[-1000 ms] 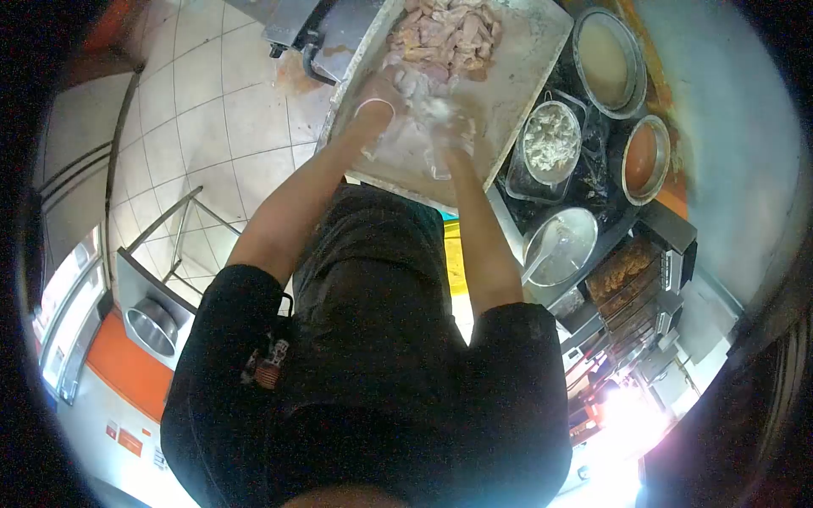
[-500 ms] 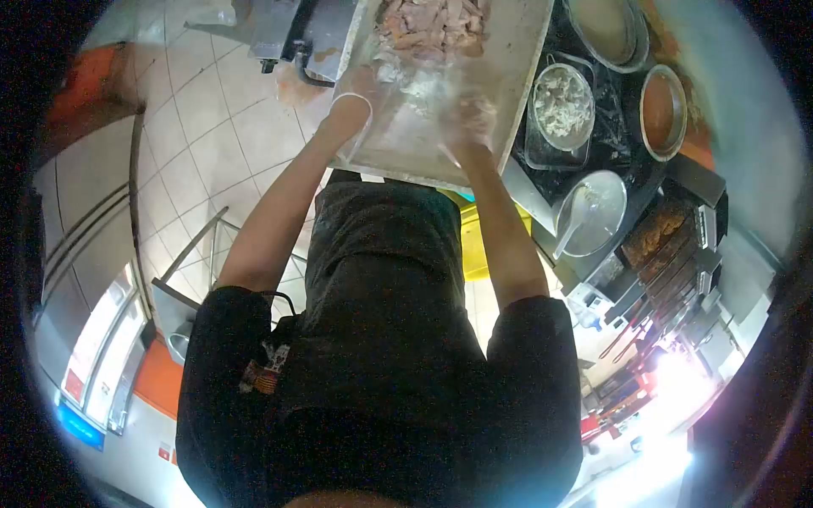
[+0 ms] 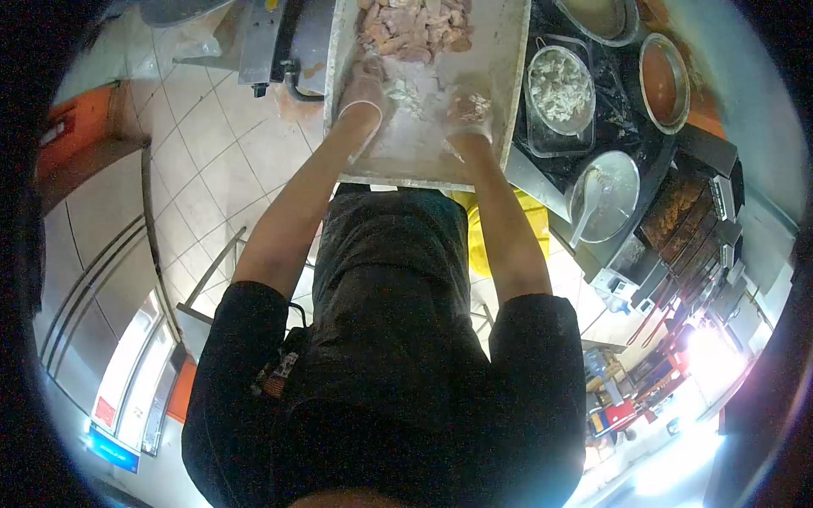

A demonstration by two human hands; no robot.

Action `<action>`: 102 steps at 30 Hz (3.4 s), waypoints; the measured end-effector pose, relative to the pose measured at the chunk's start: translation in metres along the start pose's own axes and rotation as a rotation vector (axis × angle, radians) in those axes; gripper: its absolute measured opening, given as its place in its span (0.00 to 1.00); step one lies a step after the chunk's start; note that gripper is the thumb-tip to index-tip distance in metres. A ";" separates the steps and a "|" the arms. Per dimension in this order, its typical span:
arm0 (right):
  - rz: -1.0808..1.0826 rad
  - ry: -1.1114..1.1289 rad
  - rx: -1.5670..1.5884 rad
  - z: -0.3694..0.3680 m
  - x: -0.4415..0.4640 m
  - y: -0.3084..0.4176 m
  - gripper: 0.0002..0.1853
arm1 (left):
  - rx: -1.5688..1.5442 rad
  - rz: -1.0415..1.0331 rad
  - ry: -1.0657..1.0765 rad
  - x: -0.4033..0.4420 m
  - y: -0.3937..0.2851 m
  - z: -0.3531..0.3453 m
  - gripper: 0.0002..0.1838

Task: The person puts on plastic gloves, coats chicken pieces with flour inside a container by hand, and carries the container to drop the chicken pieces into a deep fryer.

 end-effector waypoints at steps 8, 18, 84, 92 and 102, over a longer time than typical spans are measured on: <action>-0.002 -0.181 0.173 -0.028 0.024 0.012 0.21 | 0.455 -0.076 0.283 0.007 -0.014 -0.004 0.19; -0.143 -0.008 0.283 -0.027 0.015 -0.013 0.24 | -0.159 0.177 0.116 -0.044 -0.027 0.053 0.25; -0.144 -0.721 -0.658 -0.030 -0.002 -0.007 0.28 | -1.451 0.509 -0.018 -0.003 -0.014 -0.015 0.23; -0.349 -0.491 1.076 0.233 0.095 -0.140 0.13 | -0.328 -0.191 0.097 0.172 -0.204 0.133 0.14; -0.333 -0.515 0.577 0.161 0.278 -0.251 0.16 | -0.034 -0.317 0.021 0.292 -0.265 0.039 0.14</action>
Point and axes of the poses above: each hand's wrist, its own x-axis towards the middle knuckle, its own z-axis out of the back of the hand, y = z × x, the point moved 9 cm from there along x, towards the middle knuckle, and after that the axes turned 13 degrees about -z, right-handed, at the moved point
